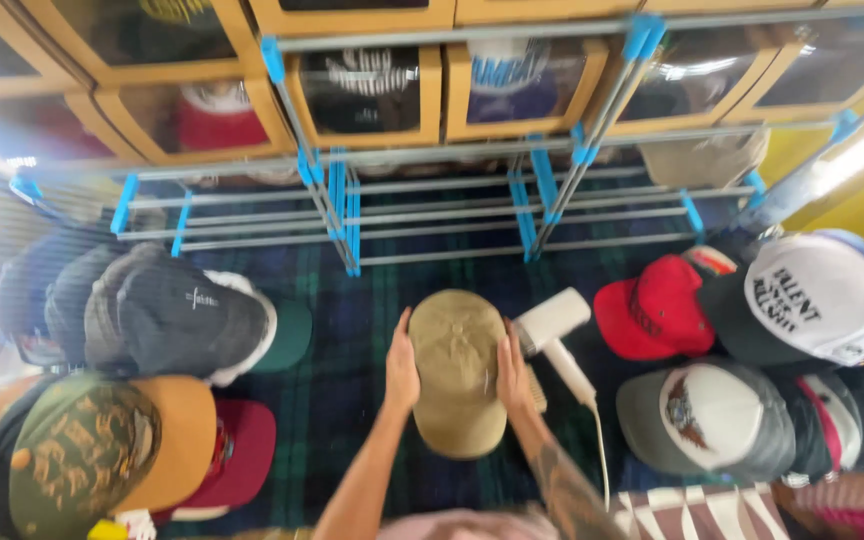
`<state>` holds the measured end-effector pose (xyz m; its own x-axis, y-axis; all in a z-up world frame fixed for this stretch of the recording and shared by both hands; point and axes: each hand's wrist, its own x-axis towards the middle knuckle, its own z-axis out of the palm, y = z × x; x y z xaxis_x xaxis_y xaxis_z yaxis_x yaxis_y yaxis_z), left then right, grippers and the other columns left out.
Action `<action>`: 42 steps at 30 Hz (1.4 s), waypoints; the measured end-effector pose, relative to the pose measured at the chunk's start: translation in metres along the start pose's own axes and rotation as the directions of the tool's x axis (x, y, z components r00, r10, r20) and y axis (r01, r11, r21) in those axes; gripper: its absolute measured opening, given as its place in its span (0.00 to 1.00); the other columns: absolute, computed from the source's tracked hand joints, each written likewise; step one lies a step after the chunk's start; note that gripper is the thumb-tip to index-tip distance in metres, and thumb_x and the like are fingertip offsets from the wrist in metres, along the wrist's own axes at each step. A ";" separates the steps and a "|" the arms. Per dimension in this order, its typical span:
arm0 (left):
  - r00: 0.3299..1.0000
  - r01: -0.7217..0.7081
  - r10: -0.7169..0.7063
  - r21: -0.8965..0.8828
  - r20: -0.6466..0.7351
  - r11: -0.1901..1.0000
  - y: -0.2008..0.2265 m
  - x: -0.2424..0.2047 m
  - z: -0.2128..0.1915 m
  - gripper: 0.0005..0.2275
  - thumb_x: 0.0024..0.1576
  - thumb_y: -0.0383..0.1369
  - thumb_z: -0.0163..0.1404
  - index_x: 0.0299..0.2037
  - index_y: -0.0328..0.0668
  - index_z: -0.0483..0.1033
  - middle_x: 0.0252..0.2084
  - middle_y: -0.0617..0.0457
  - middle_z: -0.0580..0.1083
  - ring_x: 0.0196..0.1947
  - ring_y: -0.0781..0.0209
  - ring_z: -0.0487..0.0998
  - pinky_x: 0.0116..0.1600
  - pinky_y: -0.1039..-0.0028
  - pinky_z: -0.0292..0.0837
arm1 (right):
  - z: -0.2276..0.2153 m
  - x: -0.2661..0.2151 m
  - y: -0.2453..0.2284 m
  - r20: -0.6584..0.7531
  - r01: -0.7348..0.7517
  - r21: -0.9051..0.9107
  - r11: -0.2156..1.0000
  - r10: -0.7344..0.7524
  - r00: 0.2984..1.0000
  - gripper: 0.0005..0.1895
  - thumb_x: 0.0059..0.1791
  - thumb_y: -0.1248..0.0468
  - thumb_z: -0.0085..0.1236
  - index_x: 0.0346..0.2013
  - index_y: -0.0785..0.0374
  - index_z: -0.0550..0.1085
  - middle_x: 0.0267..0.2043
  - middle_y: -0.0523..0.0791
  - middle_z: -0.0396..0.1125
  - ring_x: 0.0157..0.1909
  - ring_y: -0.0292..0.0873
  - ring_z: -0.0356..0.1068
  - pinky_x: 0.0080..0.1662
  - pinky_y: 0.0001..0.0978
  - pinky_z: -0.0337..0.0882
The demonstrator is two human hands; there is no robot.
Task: Cleaning and shaping baseball caps using a brush and a handheld steamer.
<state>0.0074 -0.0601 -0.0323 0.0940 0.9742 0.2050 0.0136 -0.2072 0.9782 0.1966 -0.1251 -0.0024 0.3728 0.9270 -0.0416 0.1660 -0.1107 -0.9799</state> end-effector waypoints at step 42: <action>0.806 0.561 -0.591 -0.372 0.041 0.739 -0.049 -0.075 -0.030 0.10 0.64 0.39 0.50 0.45 0.42 0.74 0.34 0.54 0.77 0.29 0.63 0.76 0.35 0.69 0.75 | -0.103 -0.124 0.071 0.029 0.089 -0.072 0.993 -0.087 0.996 0.17 0.47 0.59 0.60 0.15 0.62 0.77 0.13 0.41 0.68 0.19 0.37 0.70 0.37 0.34 0.78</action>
<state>-0.0305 -0.1206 -0.0952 0.1084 0.9037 -0.4143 -0.3078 0.4268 0.8504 0.2560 -0.2842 -0.0468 0.3304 0.9430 0.0385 0.2643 -0.0533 -0.9630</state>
